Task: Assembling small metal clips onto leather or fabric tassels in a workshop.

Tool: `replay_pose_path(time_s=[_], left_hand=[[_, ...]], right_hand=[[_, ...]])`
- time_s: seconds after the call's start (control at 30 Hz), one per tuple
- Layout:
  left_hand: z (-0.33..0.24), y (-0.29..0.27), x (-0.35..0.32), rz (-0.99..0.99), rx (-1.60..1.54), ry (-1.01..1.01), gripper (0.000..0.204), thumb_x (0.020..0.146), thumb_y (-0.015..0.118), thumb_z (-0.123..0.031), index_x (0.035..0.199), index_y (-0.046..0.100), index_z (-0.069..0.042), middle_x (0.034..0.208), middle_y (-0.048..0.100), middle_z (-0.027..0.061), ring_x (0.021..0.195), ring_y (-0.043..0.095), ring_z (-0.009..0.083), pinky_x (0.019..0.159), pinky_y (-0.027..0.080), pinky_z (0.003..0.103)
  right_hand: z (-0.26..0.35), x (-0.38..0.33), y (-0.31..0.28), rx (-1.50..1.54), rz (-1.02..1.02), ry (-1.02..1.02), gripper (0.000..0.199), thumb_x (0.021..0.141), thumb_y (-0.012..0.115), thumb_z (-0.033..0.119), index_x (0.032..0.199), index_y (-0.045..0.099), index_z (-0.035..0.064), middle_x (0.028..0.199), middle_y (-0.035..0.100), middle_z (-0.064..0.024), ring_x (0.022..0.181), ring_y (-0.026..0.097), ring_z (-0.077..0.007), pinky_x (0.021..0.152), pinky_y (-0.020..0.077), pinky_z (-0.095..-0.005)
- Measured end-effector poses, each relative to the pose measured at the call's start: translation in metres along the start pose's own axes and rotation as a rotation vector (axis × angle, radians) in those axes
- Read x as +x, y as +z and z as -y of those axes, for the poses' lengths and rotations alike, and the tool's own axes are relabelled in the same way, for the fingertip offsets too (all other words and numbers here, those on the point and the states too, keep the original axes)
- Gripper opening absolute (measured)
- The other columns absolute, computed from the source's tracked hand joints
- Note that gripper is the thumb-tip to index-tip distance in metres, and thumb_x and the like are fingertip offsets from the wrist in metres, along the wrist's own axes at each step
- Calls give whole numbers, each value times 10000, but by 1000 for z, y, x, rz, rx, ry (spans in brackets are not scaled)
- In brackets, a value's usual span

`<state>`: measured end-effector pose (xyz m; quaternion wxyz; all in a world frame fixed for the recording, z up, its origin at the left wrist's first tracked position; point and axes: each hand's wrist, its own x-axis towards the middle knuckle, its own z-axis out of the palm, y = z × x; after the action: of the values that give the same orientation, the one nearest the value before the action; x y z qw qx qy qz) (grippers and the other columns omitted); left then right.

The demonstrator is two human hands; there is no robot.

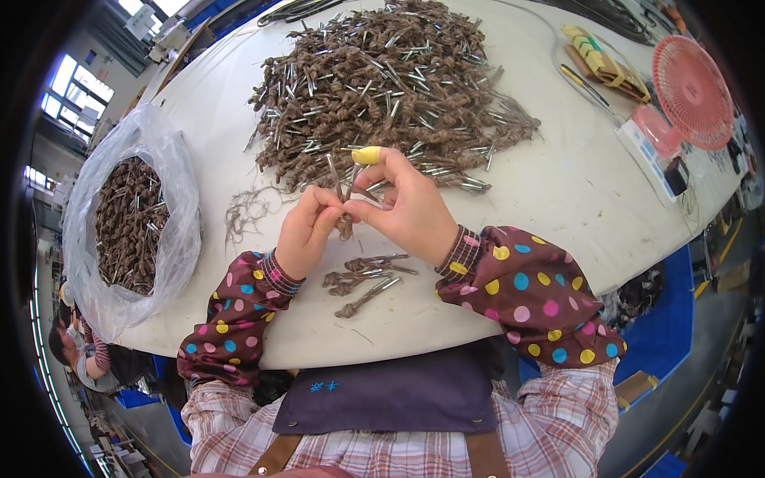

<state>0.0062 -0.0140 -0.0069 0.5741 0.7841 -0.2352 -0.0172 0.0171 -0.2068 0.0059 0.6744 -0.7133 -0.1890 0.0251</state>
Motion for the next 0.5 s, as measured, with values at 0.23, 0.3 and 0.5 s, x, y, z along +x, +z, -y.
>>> replay_pose_path(time_s=[0.23, 0.3, 0.5], left_hand=[[2, 2, 5, -228, 372, 278, 65, 886, 569, -48, 931, 528, -26, 847, 583, 116, 727, 587, 263, 651, 477, 308], [2, 1, 5, -218, 351, 265, 58, 885, 571, -51, 923, 535, -27, 842, 581, 118, 731, 586, 270, 651, 475, 312], [1, -6, 3, -248, 320, 234, 49, 888, 570, -63, 912, 544, -29, 840, 575, 119, 741, 583, 279, 664, 471, 328]], right_hand=[[-18, -7, 10, 132, 107, 105, 522, 790, 721, 196, 1200, 442, 34, 884, 643, -35, 733, 561, -54, 648, 445, -195], [-11, -7, 11, 125, 123, 145, 508, 794, 710, 167, 1193, 429, 28, 884, 644, -53, 670, 557, -69, 615, 452, -217], [9, -8, 0, -245, 132, 70, 520, 839, 665, 325, 1167, 406, 16, 828, 611, -87, 646, 608, -183, 595, 471, -305]])
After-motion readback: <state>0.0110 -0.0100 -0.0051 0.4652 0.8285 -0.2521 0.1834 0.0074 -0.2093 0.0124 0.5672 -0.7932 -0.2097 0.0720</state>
